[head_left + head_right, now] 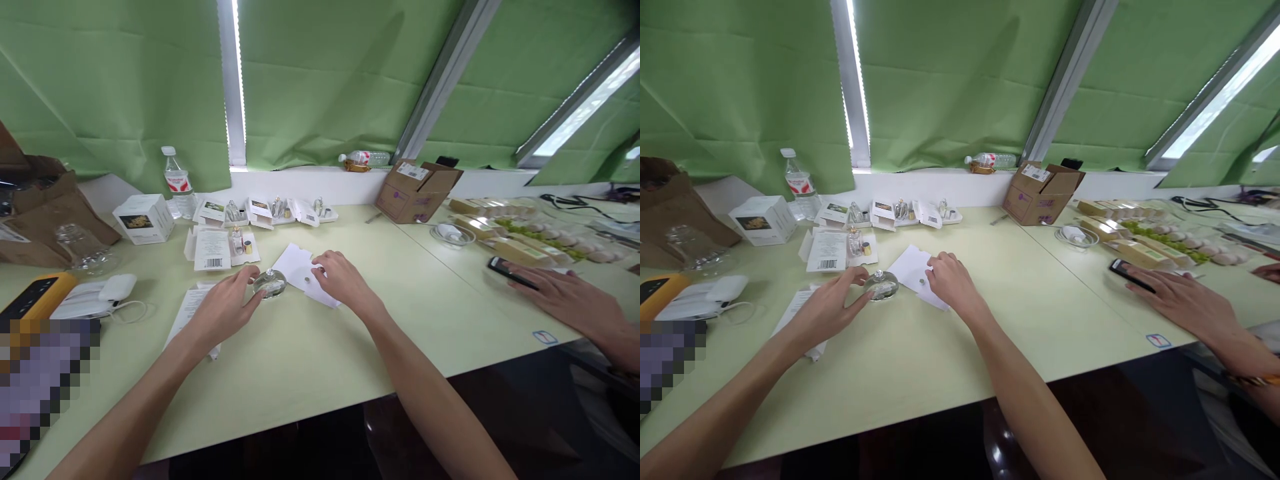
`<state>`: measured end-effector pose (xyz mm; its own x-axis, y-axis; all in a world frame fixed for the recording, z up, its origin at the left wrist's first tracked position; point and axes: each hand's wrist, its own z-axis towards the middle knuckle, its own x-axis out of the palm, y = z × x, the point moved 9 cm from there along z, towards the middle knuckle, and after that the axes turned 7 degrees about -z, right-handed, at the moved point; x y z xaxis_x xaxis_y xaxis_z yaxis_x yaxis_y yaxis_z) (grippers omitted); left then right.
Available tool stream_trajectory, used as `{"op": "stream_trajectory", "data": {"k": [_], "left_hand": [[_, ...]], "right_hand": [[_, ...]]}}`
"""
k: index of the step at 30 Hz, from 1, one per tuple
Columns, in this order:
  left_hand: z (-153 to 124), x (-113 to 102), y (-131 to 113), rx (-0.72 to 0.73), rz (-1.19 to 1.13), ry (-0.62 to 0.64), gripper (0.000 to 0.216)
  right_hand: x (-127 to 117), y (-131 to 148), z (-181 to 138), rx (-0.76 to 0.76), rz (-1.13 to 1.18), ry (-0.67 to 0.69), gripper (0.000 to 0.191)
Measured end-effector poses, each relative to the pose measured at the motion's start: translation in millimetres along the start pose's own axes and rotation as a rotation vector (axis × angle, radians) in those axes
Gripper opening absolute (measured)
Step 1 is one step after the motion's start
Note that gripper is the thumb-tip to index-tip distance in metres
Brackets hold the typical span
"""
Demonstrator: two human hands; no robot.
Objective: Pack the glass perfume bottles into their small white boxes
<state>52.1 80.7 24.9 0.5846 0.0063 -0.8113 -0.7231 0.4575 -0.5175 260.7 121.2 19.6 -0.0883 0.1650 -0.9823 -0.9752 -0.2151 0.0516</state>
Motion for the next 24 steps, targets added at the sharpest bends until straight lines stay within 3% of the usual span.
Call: {"op": "stream_trajectory", "data": {"k": [6,24], "left_hand": [[-0.1,1.2,-1.1,0.044,0.055,-0.023,0.036],[-0.8,1.6,-6.1,0.077,0.089,-0.009,0.034]], "right_hand": [[2.6,13.4,-0.9,-0.113,0.022,-0.019,0.026],[16.6,22.7,1.2,-0.196,-0.035,0.049,0.025]]}}
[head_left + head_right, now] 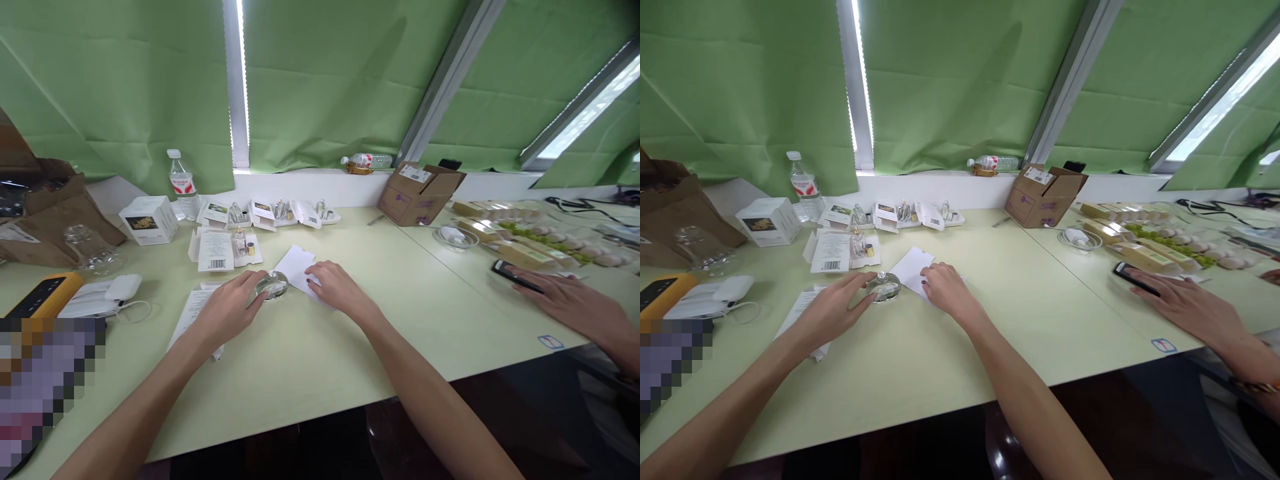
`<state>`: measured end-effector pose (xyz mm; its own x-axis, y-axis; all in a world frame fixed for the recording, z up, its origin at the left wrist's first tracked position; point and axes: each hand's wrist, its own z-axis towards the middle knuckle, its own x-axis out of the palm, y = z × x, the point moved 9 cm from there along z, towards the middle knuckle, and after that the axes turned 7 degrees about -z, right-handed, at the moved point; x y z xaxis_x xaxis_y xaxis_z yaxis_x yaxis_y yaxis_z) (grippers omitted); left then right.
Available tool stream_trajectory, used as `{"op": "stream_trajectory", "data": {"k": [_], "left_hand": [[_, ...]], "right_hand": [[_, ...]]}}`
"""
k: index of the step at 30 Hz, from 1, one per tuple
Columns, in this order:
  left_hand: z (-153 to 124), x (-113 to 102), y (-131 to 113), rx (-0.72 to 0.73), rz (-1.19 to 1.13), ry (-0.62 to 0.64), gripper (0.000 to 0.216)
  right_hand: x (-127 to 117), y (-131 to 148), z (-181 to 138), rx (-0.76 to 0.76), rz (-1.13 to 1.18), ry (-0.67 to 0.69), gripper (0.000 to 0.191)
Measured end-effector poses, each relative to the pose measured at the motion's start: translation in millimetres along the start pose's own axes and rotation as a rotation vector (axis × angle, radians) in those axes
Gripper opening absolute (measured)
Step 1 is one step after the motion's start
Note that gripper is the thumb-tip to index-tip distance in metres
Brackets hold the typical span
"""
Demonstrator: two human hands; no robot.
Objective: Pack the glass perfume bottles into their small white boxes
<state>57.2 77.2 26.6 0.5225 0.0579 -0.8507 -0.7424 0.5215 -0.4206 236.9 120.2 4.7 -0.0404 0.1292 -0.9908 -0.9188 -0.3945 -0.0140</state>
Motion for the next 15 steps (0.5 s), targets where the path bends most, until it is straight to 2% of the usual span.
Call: {"op": "stream_trajectory", "data": {"k": [15], "left_hand": [[0.1,-0.3,0.0,-0.002,-0.004,0.003,0.033]], "right_hand": [[2.7,-0.3,1.9,-0.024,0.008,0.010,0.022]]}}
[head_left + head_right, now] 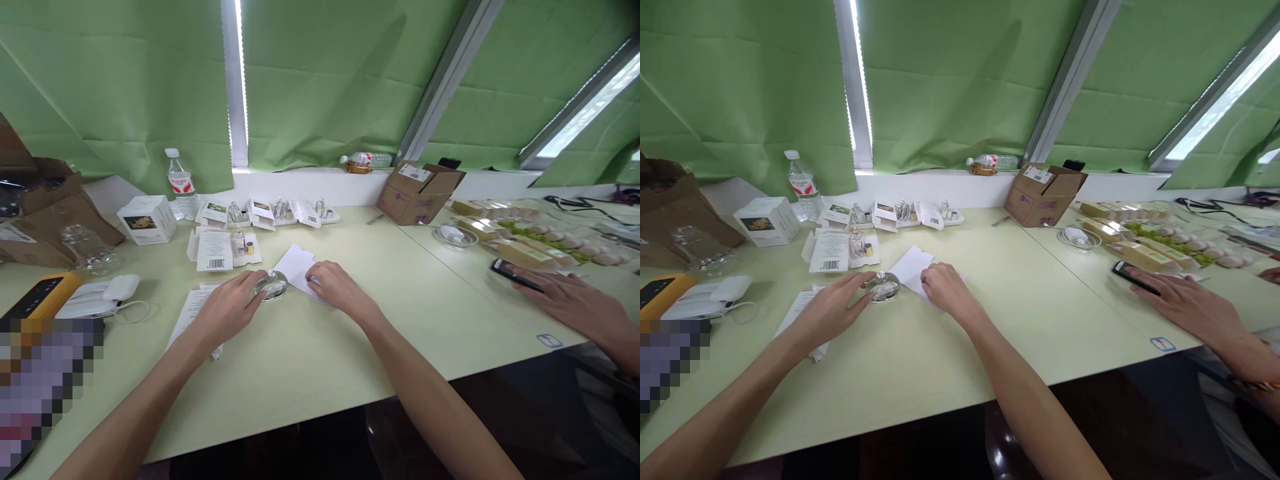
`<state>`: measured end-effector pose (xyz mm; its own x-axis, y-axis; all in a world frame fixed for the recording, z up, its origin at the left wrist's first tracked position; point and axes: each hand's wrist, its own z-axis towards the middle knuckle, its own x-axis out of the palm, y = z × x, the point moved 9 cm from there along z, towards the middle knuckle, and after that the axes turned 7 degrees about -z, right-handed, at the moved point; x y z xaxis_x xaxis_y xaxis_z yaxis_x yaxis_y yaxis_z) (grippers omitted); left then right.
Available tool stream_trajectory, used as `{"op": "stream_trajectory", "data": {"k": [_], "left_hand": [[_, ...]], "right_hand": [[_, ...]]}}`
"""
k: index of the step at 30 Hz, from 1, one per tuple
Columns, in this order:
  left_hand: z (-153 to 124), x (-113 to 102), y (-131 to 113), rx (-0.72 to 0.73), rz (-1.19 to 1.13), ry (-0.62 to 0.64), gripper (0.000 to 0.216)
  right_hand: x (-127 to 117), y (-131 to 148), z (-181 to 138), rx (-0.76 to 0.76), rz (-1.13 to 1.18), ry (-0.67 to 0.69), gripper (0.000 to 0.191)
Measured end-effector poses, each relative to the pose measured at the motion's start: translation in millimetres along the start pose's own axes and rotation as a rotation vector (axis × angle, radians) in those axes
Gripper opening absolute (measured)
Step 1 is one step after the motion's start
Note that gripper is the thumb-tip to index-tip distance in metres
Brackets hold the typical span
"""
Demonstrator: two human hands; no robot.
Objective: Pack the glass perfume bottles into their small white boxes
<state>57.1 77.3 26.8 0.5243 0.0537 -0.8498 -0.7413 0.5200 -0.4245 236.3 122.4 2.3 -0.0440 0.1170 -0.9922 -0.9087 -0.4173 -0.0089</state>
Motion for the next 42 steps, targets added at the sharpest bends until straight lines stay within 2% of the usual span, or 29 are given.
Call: {"op": "stream_trajectory", "data": {"k": [6,16,24,30,42], "left_hand": [[0.2,1.9,1.3,-0.010,-0.013,-0.017,0.035],[0.1,8.4,4.7,-0.012,0.003,0.029,0.037],[-1.0,7.4,-0.8,0.022,-0.062,0.028,0.037],[-1.9,8.6,-5.0,0.035,-0.093,0.053,0.037],[-3.2,12.8,-12.6,0.053,-0.081,0.103,0.037]], "right_hand": [[-2.1,0.4,0.0,0.007,0.007,-0.014,0.020],[-17.5,7.1,-1.2,0.022,0.075,-0.100,0.017],[-39.1,22.4,-8.4,-0.037,0.473,-0.288,0.016],[-50.6,37.7,-14.6,-0.129,0.636,-0.385,0.018],[-52.2,51.6,-19.6,-0.165,0.592,-0.401,0.022]]}}
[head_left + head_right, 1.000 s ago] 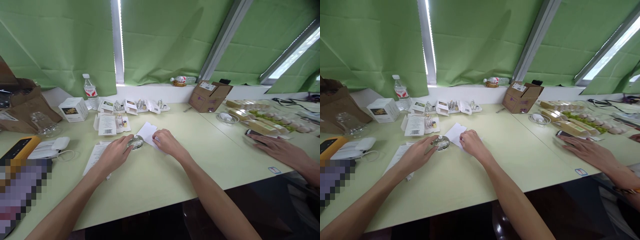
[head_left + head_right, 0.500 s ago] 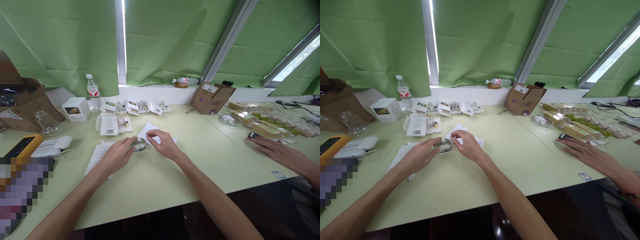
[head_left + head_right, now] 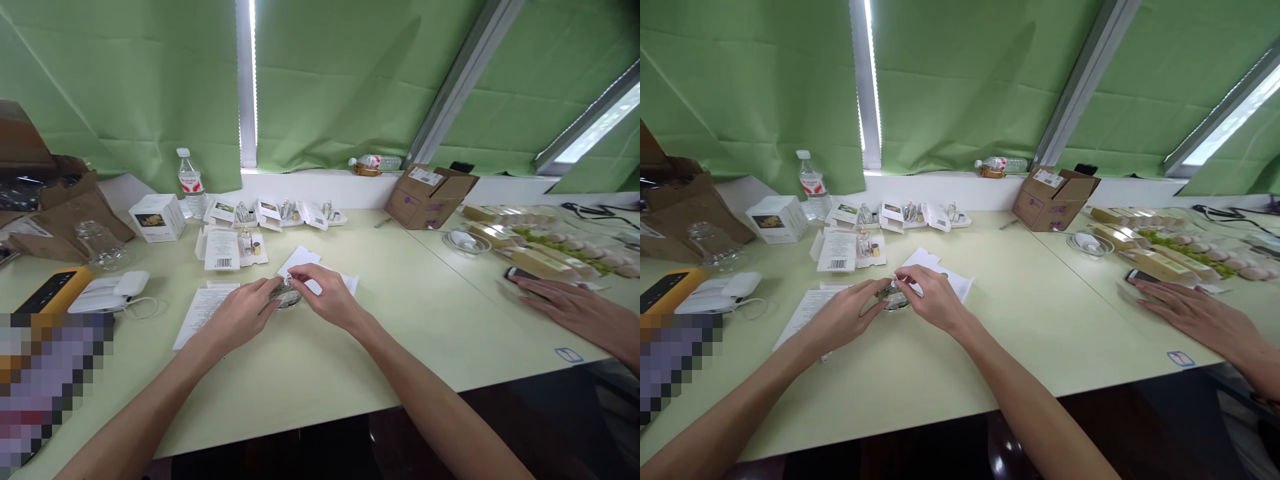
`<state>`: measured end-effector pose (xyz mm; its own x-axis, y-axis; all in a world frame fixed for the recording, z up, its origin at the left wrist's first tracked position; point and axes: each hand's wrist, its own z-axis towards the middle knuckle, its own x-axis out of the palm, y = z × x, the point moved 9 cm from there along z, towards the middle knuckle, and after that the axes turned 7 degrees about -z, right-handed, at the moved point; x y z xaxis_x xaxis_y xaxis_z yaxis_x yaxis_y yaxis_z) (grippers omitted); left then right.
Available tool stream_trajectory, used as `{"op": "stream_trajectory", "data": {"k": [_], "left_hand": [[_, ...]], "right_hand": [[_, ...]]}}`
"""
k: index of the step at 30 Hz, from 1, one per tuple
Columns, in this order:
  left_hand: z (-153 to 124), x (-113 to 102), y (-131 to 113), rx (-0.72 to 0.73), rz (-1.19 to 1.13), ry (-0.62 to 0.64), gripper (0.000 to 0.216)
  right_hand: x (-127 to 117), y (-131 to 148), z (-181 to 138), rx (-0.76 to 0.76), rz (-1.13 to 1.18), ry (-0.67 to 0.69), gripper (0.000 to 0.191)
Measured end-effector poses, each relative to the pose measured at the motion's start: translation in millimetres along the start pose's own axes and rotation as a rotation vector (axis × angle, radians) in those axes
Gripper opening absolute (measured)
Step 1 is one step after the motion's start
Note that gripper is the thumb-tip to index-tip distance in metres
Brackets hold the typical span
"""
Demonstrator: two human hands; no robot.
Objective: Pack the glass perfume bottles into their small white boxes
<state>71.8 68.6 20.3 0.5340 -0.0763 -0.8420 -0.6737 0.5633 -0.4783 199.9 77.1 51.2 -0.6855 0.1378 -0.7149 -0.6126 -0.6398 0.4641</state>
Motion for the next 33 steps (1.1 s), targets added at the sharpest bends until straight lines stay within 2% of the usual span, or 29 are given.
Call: {"op": "stream_trajectory", "data": {"k": [9,26,33], "left_hand": [[-0.2,0.5,-1.6,0.002,0.014,0.017,0.036],[0.7,1.3,-3.1,0.018,0.018,0.003,0.035],[1.1,0.8,-3.8,0.015,0.033,0.008,0.037]], "right_hand": [[0.7,5.1,-0.2,-0.089,-0.056,-0.031,0.021],[2.6,4.7,0.2,-0.130,-0.108,-0.072,0.026],[3.6,6.8,-1.2,-0.157,-0.229,-0.086,0.028]]}}
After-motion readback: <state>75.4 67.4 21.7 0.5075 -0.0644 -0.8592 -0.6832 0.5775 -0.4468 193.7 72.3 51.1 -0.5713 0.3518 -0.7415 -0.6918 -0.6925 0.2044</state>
